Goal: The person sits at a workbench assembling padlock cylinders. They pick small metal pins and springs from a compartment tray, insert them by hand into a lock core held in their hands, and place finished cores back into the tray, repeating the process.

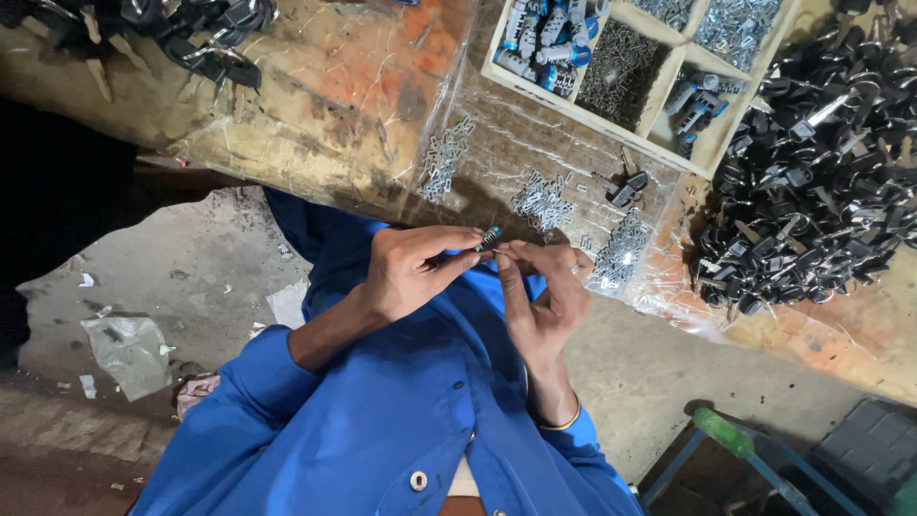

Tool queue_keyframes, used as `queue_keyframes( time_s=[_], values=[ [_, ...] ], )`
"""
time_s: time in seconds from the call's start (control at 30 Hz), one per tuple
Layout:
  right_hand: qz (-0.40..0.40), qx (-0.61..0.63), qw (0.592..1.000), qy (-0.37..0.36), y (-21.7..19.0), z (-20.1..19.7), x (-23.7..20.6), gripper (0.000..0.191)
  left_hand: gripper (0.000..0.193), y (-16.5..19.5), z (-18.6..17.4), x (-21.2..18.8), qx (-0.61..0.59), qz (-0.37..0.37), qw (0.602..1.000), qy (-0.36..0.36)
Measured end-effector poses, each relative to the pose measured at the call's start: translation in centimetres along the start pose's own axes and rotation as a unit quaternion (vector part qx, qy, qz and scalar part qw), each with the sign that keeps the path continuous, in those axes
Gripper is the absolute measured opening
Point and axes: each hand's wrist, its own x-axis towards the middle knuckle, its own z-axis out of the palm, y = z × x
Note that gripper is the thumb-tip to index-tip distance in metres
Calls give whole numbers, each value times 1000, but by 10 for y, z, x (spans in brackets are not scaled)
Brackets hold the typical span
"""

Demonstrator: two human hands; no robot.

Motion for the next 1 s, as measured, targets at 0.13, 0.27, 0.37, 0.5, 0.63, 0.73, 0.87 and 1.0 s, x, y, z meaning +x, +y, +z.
queue_keyframes(
  time_s=[0.13, 0.27, 0.37, 0.5, 0.63, 0.73, 0.87, 1.0],
  values=[
    [-48, -32, 998, -4, 3, -1, 2, 15, 27, 1, 2, 0, 5, 27, 999, 22],
    [-59, -54, 997, -9, 8, 0, 1, 12, 26, 2, 2, 1, -2, 11, 1000, 17],
    [-58, -61, 996, -20, 11, 1, -3, 15, 25, 3, 1, 2, 2, 16, 1000, 12],
    [115, 115, 987, -6, 12, 8, -6, 25, 21, 3, -3, 2, 26, 54, 998, -5],
    [52, -26, 996, -65, 6, -4, 2, 33, 19, 2, -9, 3, 78, 132, 988, -24],
    [37, -103, 987, -115, 4, -17, 15, 43, 22, 4, -11, 6, 87, 169, 981, -28],
    [172, 118, 958, -195, 9, -27, 29, 36, 22, 10, -14, 17, 3, 186, 981, -50],
    [-3, 8, 969, -248, 17, -43, 37, 29, 30, 18, -14, 28, -10, 207, 973, -102]
  ],
)
